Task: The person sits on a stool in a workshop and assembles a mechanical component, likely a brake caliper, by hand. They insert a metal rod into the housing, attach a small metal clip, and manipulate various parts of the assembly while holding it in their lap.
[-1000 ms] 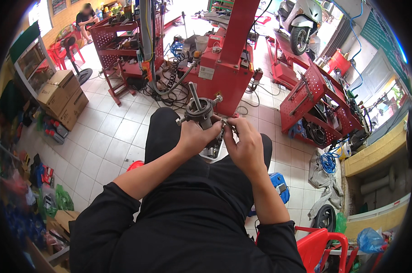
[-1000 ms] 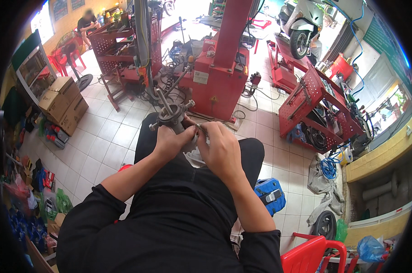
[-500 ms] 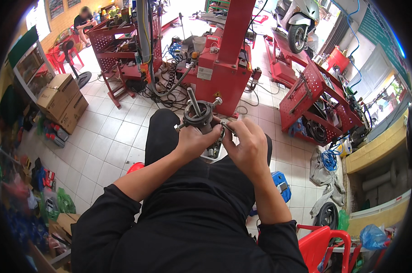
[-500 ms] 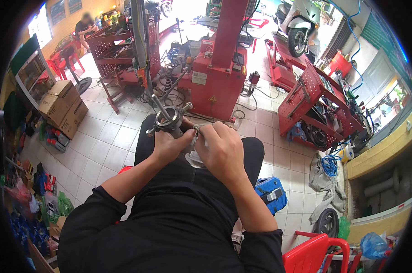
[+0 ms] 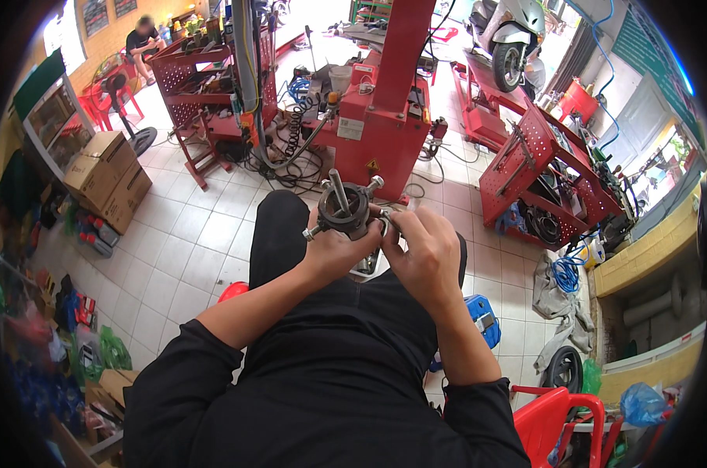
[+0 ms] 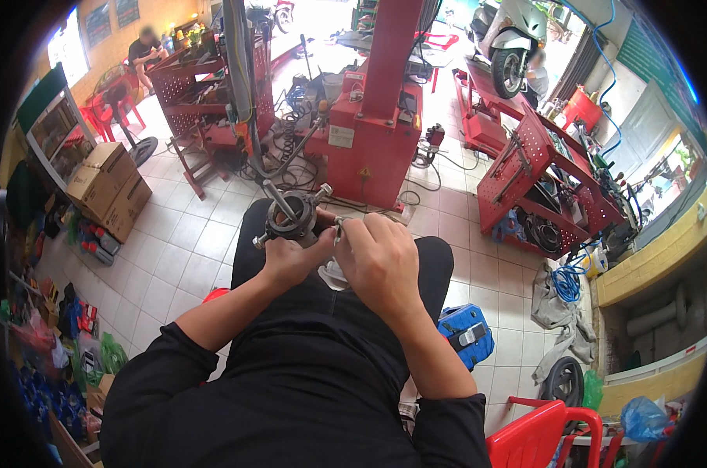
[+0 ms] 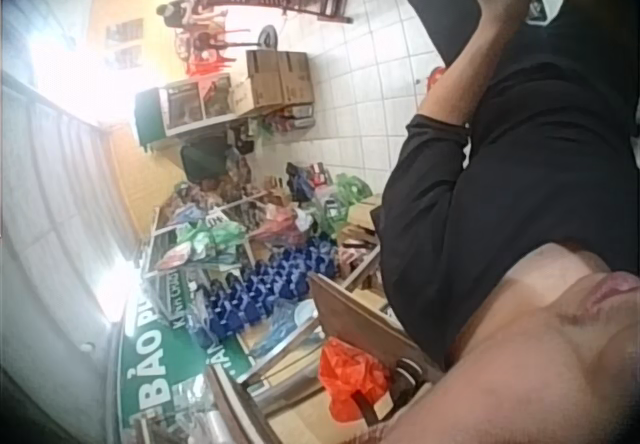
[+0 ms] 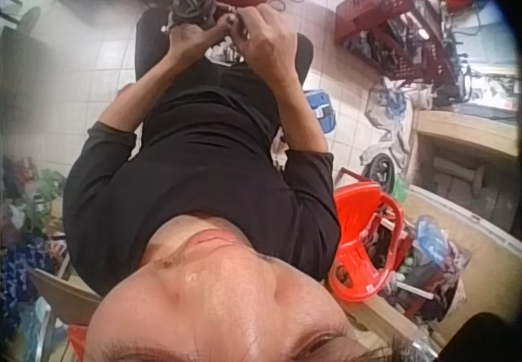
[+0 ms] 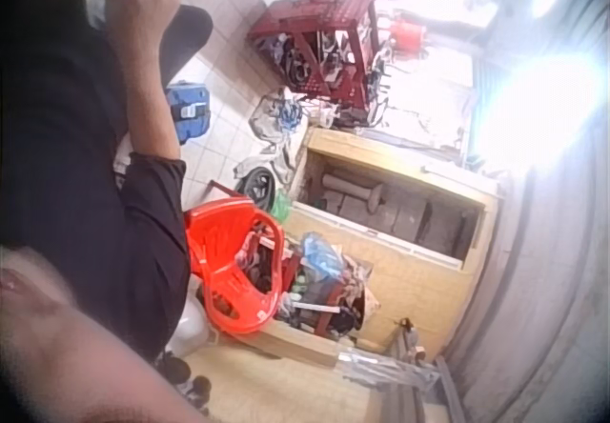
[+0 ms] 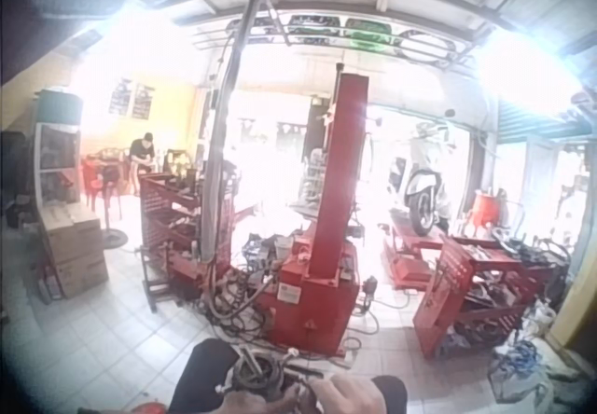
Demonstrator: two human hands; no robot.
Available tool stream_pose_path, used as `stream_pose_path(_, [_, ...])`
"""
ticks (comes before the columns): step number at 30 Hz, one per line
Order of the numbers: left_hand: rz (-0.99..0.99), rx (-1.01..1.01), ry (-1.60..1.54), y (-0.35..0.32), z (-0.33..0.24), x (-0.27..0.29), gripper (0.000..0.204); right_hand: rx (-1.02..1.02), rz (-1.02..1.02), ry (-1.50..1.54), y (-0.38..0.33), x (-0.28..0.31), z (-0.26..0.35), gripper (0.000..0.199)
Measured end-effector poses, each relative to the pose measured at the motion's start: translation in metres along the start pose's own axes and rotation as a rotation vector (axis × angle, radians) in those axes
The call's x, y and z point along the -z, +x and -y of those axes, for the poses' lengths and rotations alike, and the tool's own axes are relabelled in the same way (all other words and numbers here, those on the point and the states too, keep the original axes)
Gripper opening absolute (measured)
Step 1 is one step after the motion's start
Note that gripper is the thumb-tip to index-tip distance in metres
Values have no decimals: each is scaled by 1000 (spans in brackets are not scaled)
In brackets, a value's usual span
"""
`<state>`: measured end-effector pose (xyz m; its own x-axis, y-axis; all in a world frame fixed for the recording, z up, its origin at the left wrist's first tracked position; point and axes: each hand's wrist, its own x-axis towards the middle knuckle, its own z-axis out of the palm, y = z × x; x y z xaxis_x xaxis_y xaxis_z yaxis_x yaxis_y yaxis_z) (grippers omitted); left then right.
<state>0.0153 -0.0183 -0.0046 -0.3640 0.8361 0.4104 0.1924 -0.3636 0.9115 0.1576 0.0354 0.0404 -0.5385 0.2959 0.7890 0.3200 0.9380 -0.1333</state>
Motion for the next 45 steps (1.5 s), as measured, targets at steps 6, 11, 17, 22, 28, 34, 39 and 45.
stream_pose_path(6, [-39, -16, -109, 1, 2, 0, 14, -118, -20, 203, -3, -6, -3, 14])
stream_pose_path(11, [-34, -64, -132, 1, -3, 4, 16, -386, 80, 536, -2, 1, -1, 13])
stream_pose_path(17, [97, -148, -238, 8, -8, 8, 18, -513, 124, 725, -4, 3, -5, 13])
stream_pose_path(22, [191, -246, -112, 10, -3, 17, 41, -516, 146, 779, -4, 4, -4, 13])
stream_pose_path(28, [156, -226, -239, 10, -7, 15, 32, -438, 147, 720, 0, 10, -3, 13])
stream_pose_path(34, [187, -153, -161, 13, -13, 20, 32, -235, 160, 529, 6, 21, -6, 16])
stream_pose_path(39, [211, -85, -98, 14, -22, 20, 31, -184, 209, 489, 6, 29, -8, 17])
stream_pose_path(45, [225, -130, 22, 15, -23, 24, 27, -164, 232, 484, 9, 31, -6, 14])
